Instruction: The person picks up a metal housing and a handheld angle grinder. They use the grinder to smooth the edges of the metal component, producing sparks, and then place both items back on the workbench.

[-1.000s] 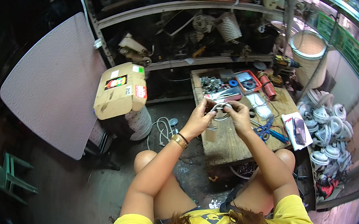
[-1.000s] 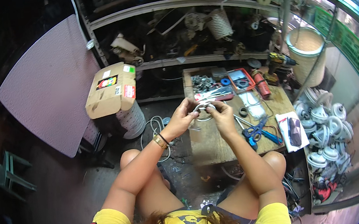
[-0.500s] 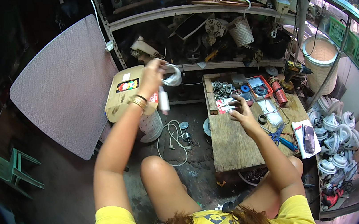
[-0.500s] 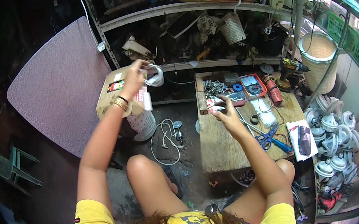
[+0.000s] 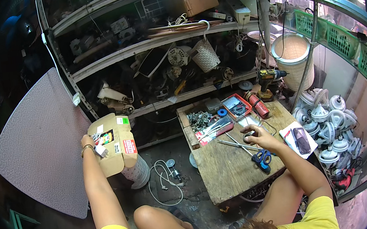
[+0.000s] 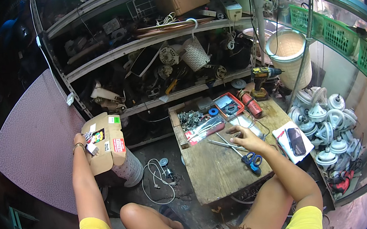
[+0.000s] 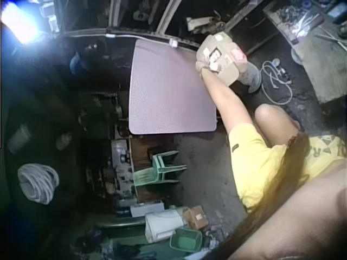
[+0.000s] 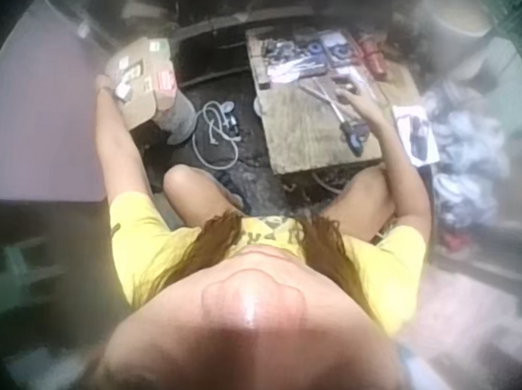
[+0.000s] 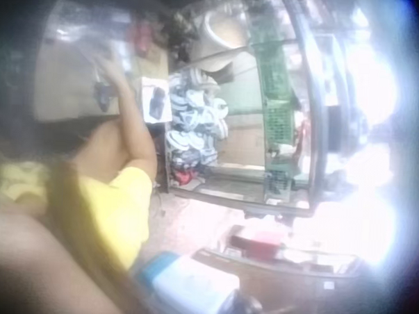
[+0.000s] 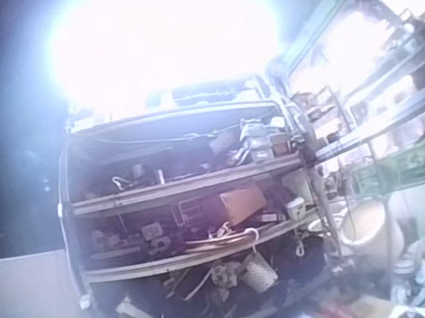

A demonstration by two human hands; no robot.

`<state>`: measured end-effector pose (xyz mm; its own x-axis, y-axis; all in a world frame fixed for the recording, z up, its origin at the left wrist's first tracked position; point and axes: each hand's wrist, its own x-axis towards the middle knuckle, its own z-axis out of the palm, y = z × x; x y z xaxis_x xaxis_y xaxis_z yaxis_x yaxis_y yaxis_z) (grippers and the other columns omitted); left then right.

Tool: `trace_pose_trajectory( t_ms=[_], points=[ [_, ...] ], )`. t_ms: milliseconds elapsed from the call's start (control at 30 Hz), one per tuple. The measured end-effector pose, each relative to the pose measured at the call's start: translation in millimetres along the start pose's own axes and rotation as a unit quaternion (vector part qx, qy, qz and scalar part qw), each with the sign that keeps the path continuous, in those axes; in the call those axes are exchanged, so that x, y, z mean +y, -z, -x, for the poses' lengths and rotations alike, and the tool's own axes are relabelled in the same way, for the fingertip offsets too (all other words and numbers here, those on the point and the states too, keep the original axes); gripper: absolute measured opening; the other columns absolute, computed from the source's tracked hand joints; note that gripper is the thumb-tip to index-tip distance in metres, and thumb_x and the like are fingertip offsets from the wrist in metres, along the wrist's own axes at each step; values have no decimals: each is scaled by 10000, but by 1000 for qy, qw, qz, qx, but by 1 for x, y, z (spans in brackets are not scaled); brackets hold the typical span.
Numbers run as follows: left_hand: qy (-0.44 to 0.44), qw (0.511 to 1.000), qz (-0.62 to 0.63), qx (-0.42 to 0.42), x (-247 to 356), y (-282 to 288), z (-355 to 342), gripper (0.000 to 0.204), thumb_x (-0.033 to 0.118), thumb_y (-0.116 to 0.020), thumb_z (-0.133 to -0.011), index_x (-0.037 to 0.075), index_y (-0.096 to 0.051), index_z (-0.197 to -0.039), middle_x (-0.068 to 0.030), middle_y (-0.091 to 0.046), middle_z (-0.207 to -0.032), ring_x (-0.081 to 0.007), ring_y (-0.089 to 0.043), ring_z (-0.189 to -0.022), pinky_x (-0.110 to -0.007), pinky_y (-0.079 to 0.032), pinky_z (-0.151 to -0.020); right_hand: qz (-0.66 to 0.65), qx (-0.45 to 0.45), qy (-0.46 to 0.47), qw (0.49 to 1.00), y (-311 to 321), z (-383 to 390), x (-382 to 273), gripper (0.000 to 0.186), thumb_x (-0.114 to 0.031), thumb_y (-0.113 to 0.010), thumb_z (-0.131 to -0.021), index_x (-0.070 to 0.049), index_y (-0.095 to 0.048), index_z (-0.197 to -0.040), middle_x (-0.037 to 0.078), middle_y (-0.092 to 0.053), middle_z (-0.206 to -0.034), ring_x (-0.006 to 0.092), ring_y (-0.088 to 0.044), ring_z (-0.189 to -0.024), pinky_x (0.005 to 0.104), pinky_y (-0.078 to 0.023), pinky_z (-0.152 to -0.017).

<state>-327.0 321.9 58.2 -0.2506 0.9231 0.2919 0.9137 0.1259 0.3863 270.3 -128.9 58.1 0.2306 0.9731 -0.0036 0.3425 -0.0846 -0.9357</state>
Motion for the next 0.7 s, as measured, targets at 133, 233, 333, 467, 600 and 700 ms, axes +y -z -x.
trace_pose_trajectory(
  t_ms=[133,233,333,467,600,700],
  points=[
    [39,997,-74,-2,38,-1,11,296,226,-569,-882,75,-648,-1124,-192,-551,-1269,-370,-527,-1195,-531,-418,-967,25,-33,-45,998,-12,-15,27,386,-154,-666,-850,-46,-569,-1208,86,-607,-1114,165,-591,-876,310,-486,-809],
    [10,989,-114,91,71,25,9,389,261,-571,-867,137,-581,-1236,-128,-460,-1346,-359,-450,-1252,-600,-365,-961,142,-57,93,984,-30,-28,34,474,-222,-703,-829,-36,-533,-1230,158,-552,-1197,248,-573,-1053,363,-470,-896],
    [-161,967,-63,188,143,29,31,421,233,-613,-816,142,-568,-1225,-110,-502,-1293,-334,-478,-1198,-542,-388,-951,143,-18,92,985,-24,-45,39,727,-262,-768,-768,-50,-399,-1357,187,-450,-1273,301,-511,-1143,382,-453,-941],
    [-389,904,35,172,259,-5,86,414,194,-649,-768,142,-597,-1175,-74,-536,-1245,-285,-478,-1189,-482,-350,-985,234,87,206,946,5,-85,34,910,-274,-810,-713,-31,-289,-1419,212,-384,-1346,354,-411,-1261,400,-395,-1027],
    [-578,795,125,132,351,-38,142,387,122,-641,-748,132,-599,-1132,-73,-537,-1184,-275,-490,-1142,-438,-365,-958,172,142,264,938,44,-151,-4,952,-288,-813,-701,-29,-268,-1436,204,-370,-1397,342,-381,-1307,406,-341,-1076],
    [-621,737,192,186,397,-33,142,360,87,-649,-746,121,-594,-1099,-84,-550,-1116,-284,-500,-1065,-407,-379,-918,196,242,383,870,75,-219,-71,932,-346,-797,-721,-19,-284,-1428,206,-383,-1394,318,-386,-1306,397,-359,-1063]
  ],
)
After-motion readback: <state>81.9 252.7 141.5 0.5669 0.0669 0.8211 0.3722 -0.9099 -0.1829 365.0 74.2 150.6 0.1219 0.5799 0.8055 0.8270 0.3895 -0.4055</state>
